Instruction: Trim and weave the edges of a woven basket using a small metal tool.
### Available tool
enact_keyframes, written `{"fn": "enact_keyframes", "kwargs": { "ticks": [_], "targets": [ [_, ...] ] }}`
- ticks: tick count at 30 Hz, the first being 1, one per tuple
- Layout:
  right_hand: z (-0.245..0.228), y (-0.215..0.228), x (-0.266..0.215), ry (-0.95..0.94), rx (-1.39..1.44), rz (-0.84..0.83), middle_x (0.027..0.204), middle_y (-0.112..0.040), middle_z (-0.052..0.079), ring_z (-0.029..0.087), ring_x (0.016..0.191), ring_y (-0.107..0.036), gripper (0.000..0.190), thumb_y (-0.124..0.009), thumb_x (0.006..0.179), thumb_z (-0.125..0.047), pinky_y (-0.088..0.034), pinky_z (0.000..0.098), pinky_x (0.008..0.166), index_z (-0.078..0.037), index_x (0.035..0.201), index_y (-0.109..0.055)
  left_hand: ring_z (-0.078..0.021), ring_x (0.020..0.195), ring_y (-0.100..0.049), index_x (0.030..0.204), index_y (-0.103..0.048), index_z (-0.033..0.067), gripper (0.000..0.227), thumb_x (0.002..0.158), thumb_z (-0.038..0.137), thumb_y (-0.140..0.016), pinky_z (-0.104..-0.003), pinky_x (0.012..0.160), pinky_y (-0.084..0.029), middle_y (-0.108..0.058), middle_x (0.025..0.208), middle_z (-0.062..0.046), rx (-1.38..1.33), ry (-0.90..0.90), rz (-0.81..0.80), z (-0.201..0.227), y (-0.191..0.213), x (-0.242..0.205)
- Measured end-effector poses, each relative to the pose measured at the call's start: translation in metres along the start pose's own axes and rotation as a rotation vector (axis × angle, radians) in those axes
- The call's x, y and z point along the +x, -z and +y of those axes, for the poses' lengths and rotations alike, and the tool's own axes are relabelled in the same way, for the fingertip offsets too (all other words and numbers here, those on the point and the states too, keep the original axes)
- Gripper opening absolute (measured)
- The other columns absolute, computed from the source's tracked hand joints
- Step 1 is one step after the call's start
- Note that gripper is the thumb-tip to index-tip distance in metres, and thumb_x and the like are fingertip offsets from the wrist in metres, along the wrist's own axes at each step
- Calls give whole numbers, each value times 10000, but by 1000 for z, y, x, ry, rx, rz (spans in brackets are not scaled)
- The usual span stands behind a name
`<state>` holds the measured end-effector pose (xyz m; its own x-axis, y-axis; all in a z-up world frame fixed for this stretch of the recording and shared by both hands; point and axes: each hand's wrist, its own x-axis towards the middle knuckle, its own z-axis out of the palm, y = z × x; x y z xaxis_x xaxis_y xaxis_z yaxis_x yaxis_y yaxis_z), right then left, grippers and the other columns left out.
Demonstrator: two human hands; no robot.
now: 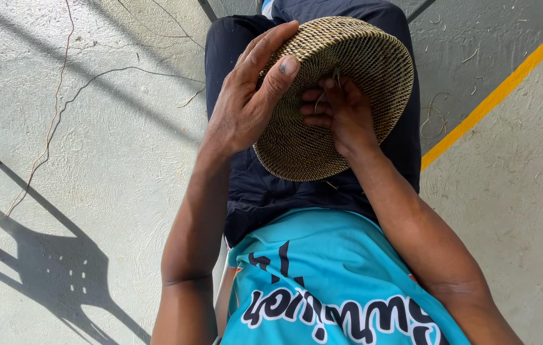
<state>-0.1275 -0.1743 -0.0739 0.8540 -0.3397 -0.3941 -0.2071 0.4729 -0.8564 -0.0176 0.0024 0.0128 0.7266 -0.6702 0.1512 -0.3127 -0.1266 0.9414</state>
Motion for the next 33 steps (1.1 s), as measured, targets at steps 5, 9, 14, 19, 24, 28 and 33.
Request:
{"fn": "enact_keyframes", "kwargs": {
  "ticks": [5,9,14,19,24,28,33],
  "targets": [
    [-4,-2,0,46,-100,5,964,-724,88,166,812,-751,303,-548,1070,-347,-648,295,671,-63,1175,-557,-313,1515,-525,1546,-522,164,591,1120,571,-475,-488,1265,-452,-556,1573,-124,6,-2,-3,-1,-1,-1],
    [-6,-4,0,38,-207,57,849,-655,43,121,688,-683,294,-489,1098,-346,-619,274,592,-65,1139,-561,-319,1513,-515,1545,-517,175,601,1115,591,-462,-500,1254,-459,-545,1577,-130,8,-15,2,-4,-1,-1],
    [-4,-3,-4,45,-201,61,773,-596,31,103,590,-583,294,-454,1114,-353,-537,255,505,-74,1099,-547,-315,1491,-533,1532,-527,170,602,1106,592,-466,-487,1235,-469,-564,1551,-126,2,4,0,0,0,1],
    [-6,-1,-16,54,-143,67,781,-597,33,104,597,-581,292,-445,1116,-356,-538,257,512,-82,1096,-543,-314,1473,-550,1526,-533,164,592,1109,578,-461,-483,1223,-471,-581,1530,-123,16,11,5,-1,0,6],
    [-17,5,-29,130,-57,46,907,-670,59,134,742,-684,257,-476,1117,-326,-618,294,644,-75,1136,-528,-321,1426,-577,1513,-516,130,612,1061,540,-569,-470,1177,-483,-578,1500,-137,171,-6,-43,4,2,19],
    [-32,14,-45,167,-317,-25,870,-693,66,126,722,-689,255,-501,1108,-301,-607,284,630,-53,1121,-561,-382,1354,-554,1509,-495,83,614,953,291,-650,-491,1122,-461,-548,1487,-191,302,-174,-64,23,6,24],
    [-66,18,-93,484,-790,-34,867,-694,71,119,755,-691,171,-580,1123,-167,-578,275,656,-1,1160,-596,-293,1171,-683,1453,-577,162,575,887,81,-633,-454,1023,-547,-671,1339,-113,464,-87,-135,40,11,39]
  ]
}}
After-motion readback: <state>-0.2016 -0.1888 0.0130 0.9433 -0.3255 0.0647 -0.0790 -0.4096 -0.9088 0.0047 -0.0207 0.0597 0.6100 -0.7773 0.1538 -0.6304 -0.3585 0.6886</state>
